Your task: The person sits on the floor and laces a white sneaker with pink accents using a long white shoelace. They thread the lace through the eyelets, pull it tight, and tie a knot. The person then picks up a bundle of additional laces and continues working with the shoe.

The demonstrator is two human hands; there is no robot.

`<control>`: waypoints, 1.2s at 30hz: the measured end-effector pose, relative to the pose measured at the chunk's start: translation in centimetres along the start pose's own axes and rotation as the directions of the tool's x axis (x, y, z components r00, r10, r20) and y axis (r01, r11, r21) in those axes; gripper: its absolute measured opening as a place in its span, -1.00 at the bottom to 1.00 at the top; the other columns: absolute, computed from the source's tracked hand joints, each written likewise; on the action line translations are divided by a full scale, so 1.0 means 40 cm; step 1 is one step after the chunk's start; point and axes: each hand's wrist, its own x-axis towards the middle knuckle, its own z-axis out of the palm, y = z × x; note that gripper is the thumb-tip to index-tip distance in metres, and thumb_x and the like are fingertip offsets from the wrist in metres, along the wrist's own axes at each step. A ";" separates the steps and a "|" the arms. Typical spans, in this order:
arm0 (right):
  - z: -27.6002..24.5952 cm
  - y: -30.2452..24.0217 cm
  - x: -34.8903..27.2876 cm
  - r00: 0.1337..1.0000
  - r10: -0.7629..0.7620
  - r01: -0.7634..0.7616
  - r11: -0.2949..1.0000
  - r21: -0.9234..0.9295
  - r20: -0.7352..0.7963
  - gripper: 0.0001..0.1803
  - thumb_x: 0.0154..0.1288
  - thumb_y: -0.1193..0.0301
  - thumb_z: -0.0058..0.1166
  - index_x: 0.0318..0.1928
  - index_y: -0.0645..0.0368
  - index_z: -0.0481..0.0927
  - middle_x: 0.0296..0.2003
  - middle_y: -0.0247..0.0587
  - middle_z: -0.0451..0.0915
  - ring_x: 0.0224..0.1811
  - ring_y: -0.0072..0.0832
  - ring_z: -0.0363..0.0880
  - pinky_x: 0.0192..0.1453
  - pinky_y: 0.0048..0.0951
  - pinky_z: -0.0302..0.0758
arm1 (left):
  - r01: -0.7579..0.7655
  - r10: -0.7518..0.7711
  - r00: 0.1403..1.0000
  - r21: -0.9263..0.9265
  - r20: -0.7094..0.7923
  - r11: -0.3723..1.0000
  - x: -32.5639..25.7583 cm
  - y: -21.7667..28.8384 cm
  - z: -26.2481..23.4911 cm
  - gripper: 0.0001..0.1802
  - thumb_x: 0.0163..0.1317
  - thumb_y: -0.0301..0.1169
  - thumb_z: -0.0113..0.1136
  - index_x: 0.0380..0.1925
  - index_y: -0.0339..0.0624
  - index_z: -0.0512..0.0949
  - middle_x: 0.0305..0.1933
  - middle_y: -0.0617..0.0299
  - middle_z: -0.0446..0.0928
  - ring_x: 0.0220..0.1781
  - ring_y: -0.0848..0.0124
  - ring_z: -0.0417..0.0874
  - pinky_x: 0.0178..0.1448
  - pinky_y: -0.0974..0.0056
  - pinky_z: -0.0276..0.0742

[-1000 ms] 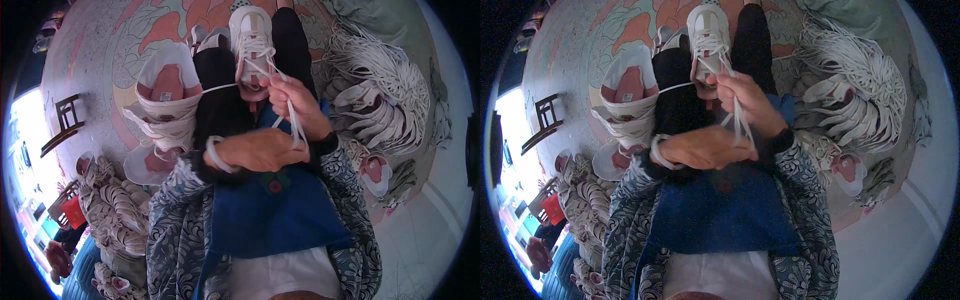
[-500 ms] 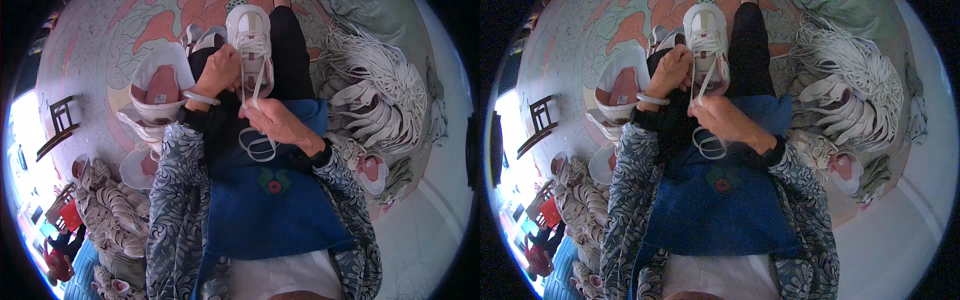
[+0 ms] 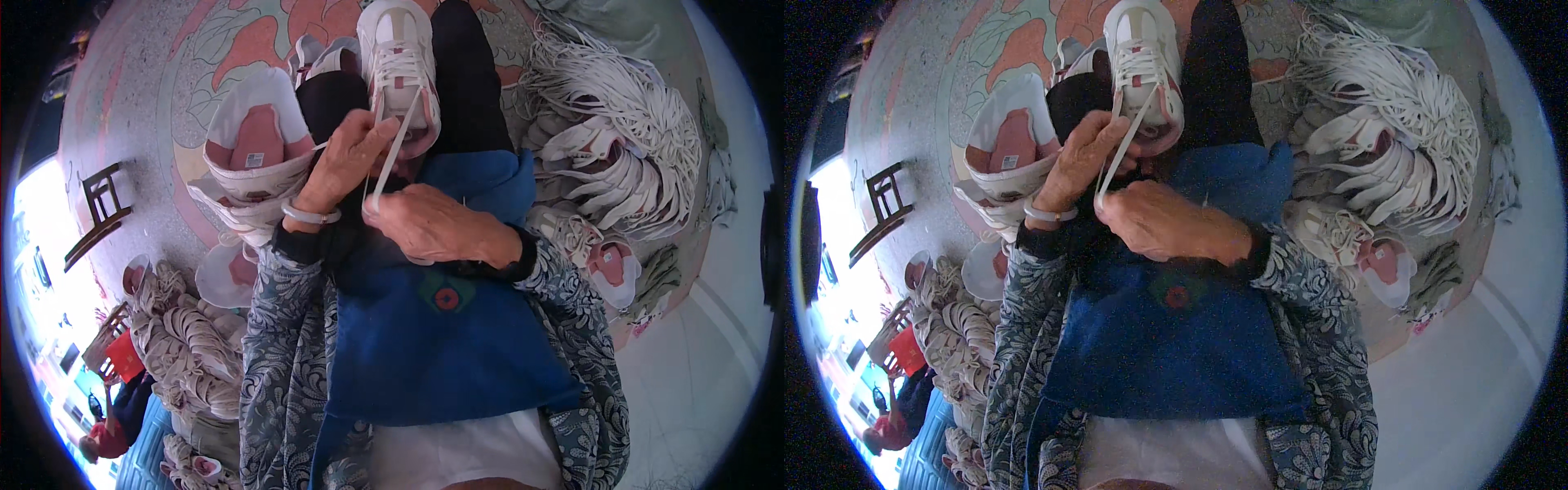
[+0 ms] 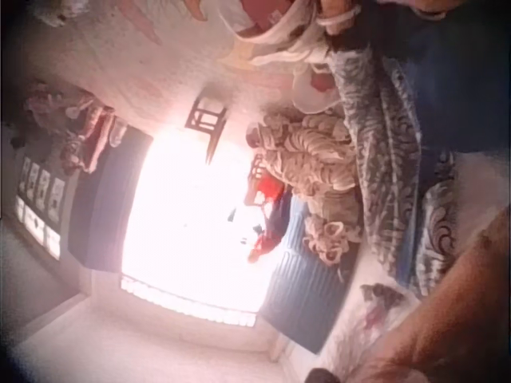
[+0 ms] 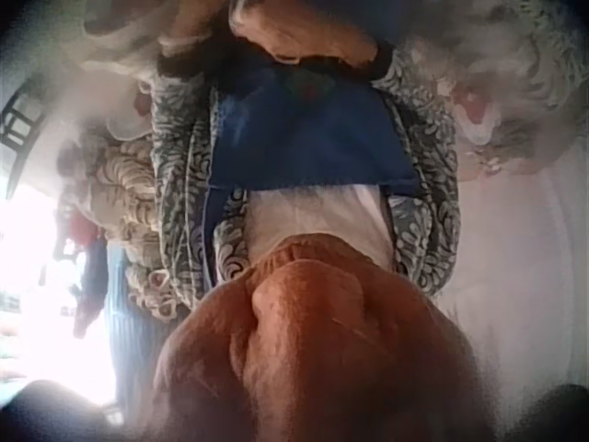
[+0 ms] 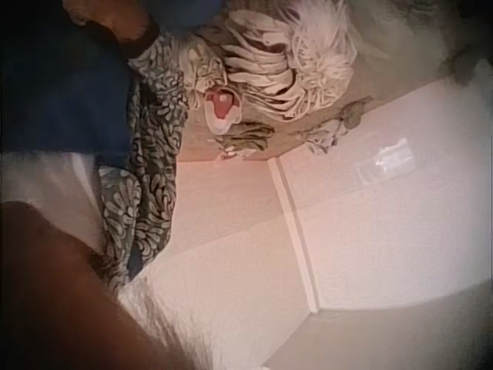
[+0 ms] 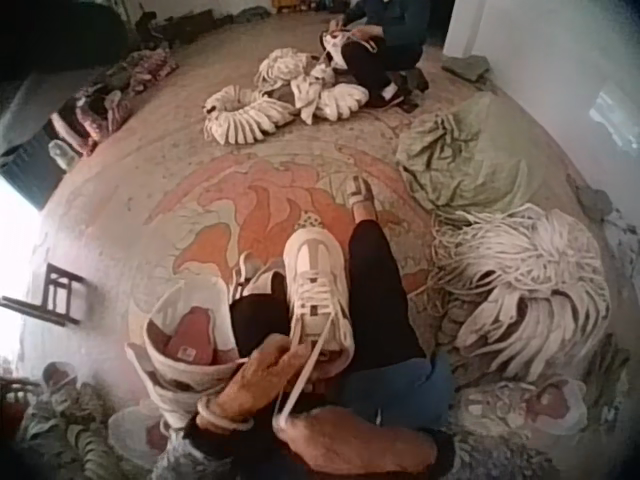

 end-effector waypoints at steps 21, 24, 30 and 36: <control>-0.097 0.214 0.038 0.818 0.179 -0.473 0.750 -0.462 -0.547 -0.50 0.27 0.41 0.09 0.19 0.25 0.32 -0.16 0.04 0.49 -0.24 -0.01 0.56 -0.19 -0.16 0.53 | -0.237 0.250 0.968 0.308 -0.002 0.922 -0.019 -0.021 -0.003 -0.80 0.36 -0.41 -0.01 -0.22 -0.31 0.54 -0.40 0.17 0.58 -0.36 0.48 0.53 -0.24 0.33 0.46; -0.129 0.232 0.025 0.859 0.066 -0.345 0.807 -0.479 -0.509 -0.53 0.27 0.43 0.08 0.17 0.24 0.34 -0.17 0.03 0.48 -0.25 0.00 0.55 -0.20 -0.16 0.53 | -0.163 0.159 0.987 0.192 0.036 0.968 -0.028 0.032 -0.007 -0.82 0.35 -0.42 -0.01 -0.26 -0.30 0.54 -0.45 0.27 0.53 -0.40 0.51 0.48 -0.27 0.37 0.43; -0.144 0.143 -0.037 0.839 0.058 -0.318 0.859 -0.401 -0.542 -0.65 0.32 0.43 0.06 0.09 0.25 0.46 -0.28 -0.06 0.54 -0.30 -0.25 0.59 -0.27 -0.34 0.52 | -0.074 0.071 0.906 -0.009 0.416 0.997 -0.087 0.051 0.010 -0.75 0.42 -0.31 -0.01 -0.35 -0.22 0.55 -0.54 0.40 0.42 -0.47 0.62 0.39 -0.36 0.44 0.35; -0.071 0.104 -0.006 0.841 0.507 -0.216 0.639 0.739 -0.192 -0.57 0.50 0.25 -0.13 0.19 0.30 0.41 -0.33 -0.30 0.60 -0.25 -0.45 0.61 -0.09 -0.45 0.54 | -0.193 0.132 0.713 0.012 0.689 0.981 -0.072 0.064 0.070 -0.67 0.44 -0.24 -0.05 -0.39 -0.23 0.54 -0.56 0.31 0.45 -0.51 0.53 0.46 -0.41 0.38 0.40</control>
